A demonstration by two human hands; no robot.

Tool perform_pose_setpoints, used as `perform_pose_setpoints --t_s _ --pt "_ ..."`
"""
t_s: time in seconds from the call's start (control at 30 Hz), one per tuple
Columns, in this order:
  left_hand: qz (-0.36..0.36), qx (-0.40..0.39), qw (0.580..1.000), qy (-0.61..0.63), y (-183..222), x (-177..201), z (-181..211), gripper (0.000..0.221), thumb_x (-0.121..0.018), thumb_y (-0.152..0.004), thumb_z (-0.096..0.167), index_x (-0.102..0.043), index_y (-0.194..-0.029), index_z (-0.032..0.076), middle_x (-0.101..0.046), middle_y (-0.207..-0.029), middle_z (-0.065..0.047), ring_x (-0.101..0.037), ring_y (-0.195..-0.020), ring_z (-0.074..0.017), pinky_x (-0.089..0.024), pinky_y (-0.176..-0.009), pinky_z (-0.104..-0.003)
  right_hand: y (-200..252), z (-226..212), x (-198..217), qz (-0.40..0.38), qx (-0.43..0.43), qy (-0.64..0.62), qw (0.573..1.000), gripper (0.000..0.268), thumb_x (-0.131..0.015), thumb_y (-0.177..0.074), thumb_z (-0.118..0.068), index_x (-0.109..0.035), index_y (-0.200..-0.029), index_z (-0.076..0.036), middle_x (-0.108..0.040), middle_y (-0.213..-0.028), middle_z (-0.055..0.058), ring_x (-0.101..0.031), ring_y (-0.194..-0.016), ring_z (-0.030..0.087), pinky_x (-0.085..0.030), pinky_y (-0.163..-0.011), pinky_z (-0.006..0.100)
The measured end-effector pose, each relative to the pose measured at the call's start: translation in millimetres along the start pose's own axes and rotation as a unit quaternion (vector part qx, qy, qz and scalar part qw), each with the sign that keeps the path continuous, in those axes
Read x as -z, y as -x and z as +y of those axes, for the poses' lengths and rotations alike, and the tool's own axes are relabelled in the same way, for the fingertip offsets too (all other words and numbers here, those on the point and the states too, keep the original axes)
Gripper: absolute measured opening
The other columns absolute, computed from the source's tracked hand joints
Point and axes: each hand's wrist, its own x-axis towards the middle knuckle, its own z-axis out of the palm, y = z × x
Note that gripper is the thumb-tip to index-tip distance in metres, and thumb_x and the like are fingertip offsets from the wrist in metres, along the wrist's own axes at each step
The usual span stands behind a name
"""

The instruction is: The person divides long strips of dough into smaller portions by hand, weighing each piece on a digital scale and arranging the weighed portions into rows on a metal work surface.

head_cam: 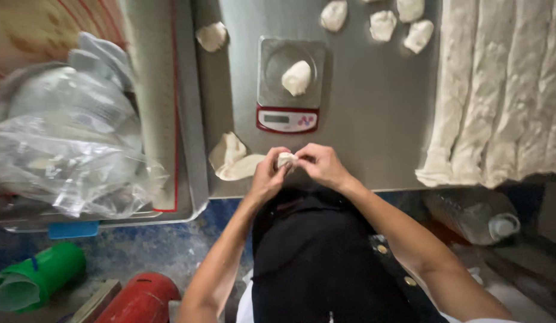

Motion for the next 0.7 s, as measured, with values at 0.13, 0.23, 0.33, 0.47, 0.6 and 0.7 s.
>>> perform_pose_setpoints --t_s 0.13,0.23,0.33,0.47,0.6,0.7 --pt "-0.048 -0.045 0.993 -0.094 7 -5 21 0.042 -0.074 -0.092 0.011 -0.054 -0.128 0.005 -0.071 -0.097 -0.014 -0.07 -0.087 -0.0191 -0.055 -0.076 -0.031 5 19 11 0.021 -0.044 -0.044 0.998 0.017 -0.073 -0.094 -0.017 -0.076 -0.1 -0.001 -0.077 -0.085 0.006 -0.068 -0.077 0.011 -0.056 -0.072 0.028" --pt "-0.022 -0.089 0.984 -0.152 4 -17 28 0.022 -0.072 -0.097 0.011 -0.062 -0.116 0.006 -0.072 -0.096 -0.017 -0.072 -0.083 -0.0268 -0.056 -0.072 -0.034 5 20 11 -0.021 -0.062 -0.086 0.994 0.018 -0.071 -0.095 -0.018 -0.076 -0.1 -0.001 -0.078 -0.087 0.005 -0.069 -0.081 0.01 -0.057 -0.075 0.028" --pt "-0.015 -0.126 0.978 -0.162 4 -19 24 0.025 -0.072 -0.096 0.011 -0.06 -0.117 0.005 -0.068 -0.093 -0.019 -0.069 -0.08 -0.0305 -0.055 -0.072 -0.036 1 19 15 -0.053 -0.08 -0.088 0.991 0.02 -0.071 -0.094 -0.018 -0.075 -0.102 -0.001 -0.078 -0.089 0.007 -0.071 -0.083 0.011 -0.057 -0.076 0.028" --pt "0.001 -0.139 0.981 -0.138 0 -22 16 0.021 -0.072 -0.097 0.008 -0.06 -0.114 0.004 -0.067 -0.094 -0.016 -0.07 -0.085 -0.0317 -0.056 -0.075 -0.038 -8 12 18 -0.077 -0.085 -0.052 0.992 0.02 -0.07 -0.094 -0.018 -0.075 -0.104 -0.001 -0.079 -0.09 0.008 -0.073 -0.085 0.012 -0.057 -0.078 0.029" --pt "-0.009 -0.198 0.954 -0.224 -8 -20 7 0.027 -0.075 -0.087 0.009 -0.064 -0.112 0.003 -0.069 -0.097 -0.016 -0.066 -0.092 -0.0372 -0.051 -0.084 -0.045 -34 4 31 0.061 0.037 0.019 0.997 0.025 -0.07 -0.094 -0.016 -0.074 -0.113 0.001 -0.076 -0.101 0.012 -0.07 -0.087 0.016 -0.056 -0.077 0.031" --pt "-0.026 -0.213 0.935 -0.281 -6 -22 6 0.025 -0.077 -0.086 0.013 -0.067 -0.107 0.006 -0.071 -0.105 -0.014 -0.065 -0.103 -0.036 -0.049 -0.094 -0.047 -73 1 61 0.127 -0.014 -0.048 0.991 0.023 -0.065 -0.1 -0.017 -0.073 -0.117 -0.004 -0.078 -0.097 0.009 -0.071 -0.082 0.013 -0.058 -0.072 0.029"
